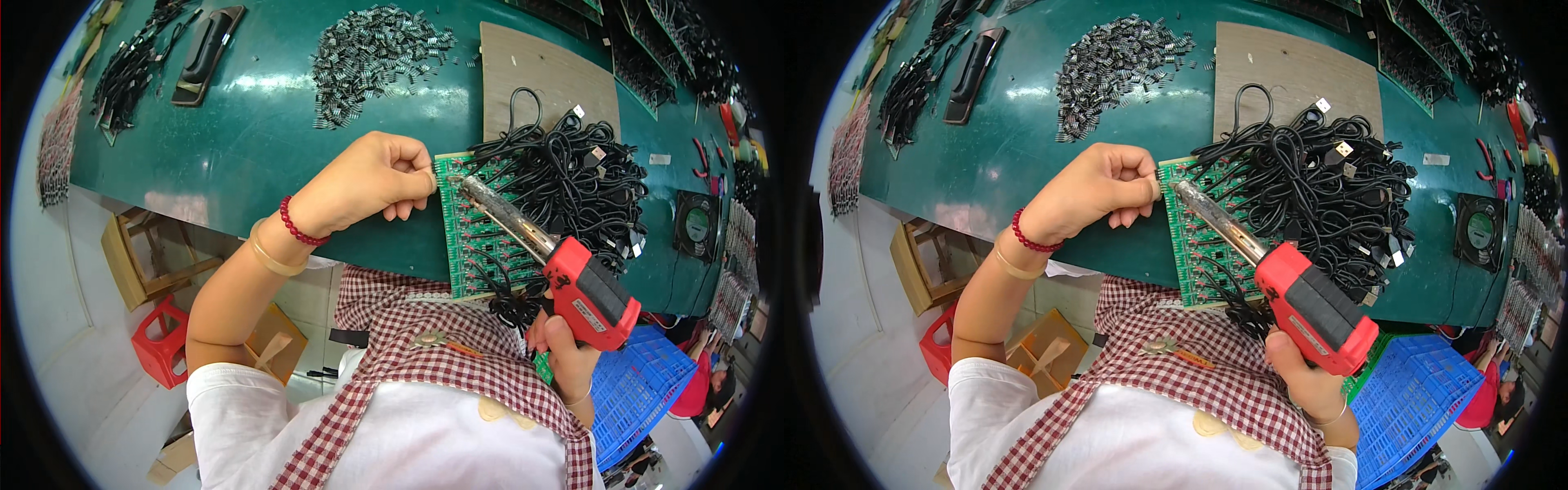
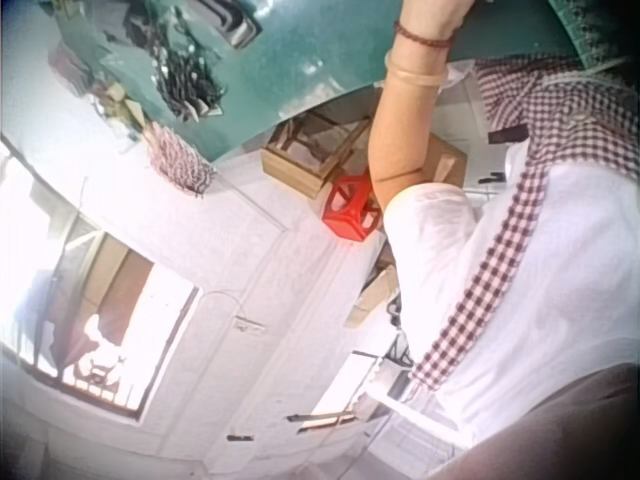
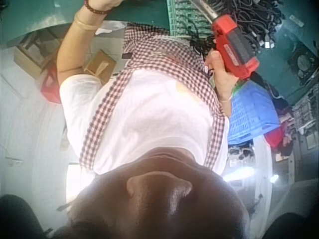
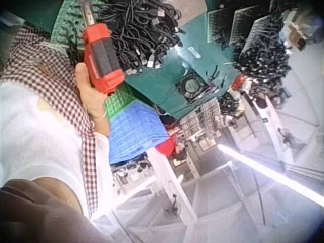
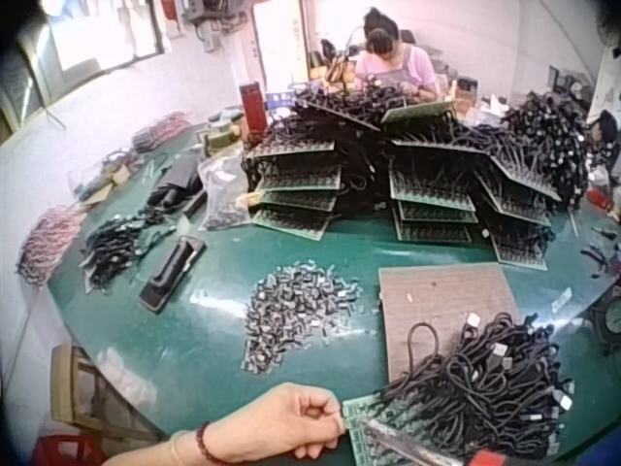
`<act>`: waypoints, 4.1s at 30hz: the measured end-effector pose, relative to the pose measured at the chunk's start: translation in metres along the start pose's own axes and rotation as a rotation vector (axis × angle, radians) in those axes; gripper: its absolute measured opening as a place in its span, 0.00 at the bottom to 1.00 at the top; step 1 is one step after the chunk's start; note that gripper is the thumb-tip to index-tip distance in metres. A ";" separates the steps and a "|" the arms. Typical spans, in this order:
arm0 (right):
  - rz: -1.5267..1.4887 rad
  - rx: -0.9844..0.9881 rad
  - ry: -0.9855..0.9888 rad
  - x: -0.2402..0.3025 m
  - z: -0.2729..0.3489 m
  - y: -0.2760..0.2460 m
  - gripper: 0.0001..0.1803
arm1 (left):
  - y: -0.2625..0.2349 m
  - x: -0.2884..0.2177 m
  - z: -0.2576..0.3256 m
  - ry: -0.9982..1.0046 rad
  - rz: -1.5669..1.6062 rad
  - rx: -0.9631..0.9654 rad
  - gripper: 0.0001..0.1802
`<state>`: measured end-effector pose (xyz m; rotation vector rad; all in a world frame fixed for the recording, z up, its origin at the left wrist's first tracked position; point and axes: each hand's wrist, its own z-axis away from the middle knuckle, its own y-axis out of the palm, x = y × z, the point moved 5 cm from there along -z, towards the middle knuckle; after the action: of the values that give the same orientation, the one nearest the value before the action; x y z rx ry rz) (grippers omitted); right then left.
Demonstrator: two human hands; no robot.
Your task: The person solders electronic components onto circuit boards using a soldering iron, setting finished boards aside and retrieving new ones to solder.
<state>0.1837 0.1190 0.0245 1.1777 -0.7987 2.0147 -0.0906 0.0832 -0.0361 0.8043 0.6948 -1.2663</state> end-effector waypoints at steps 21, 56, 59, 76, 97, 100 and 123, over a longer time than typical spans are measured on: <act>-0.021 0.012 -0.031 0.002 0.004 0.000 0.21 | -0.035 -0.037 -0.008 0.369 -0.710 -0.347 0.05; 0.054 0.181 -0.069 0.049 -0.011 0.030 0.04 | 0.107 -0.016 0.061 0.474 -0.004 0.002 0.03; 0.021 0.163 -0.073 0.050 -0.012 0.031 0.02 | 0.103 -0.016 0.060 0.469 0.017 -0.009 0.03; 0.028 0.080 -0.145 0.005 -0.012 0.002 0.20 | 0.015 0.012 0.020 0.013 0.073 -0.099 0.06; -0.134 0.004 -0.055 0.000 -0.001 -0.004 0.22 | 0.014 0.010 0.014 0.018 0.066 -0.045 0.07; -0.097 0.036 -0.038 -0.004 0.001 -0.006 0.23 | 0.014 0.009 0.014 0.014 0.074 -0.048 0.07; 0.102 0.116 -0.075 -0.021 0.004 -0.008 0.17 | 0.014 0.009 0.012 0.011 0.082 -0.056 0.06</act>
<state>0.1998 0.1154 0.0091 1.3090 -0.8023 2.1357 -0.0755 0.0700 -0.0355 0.7866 0.6970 -1.1642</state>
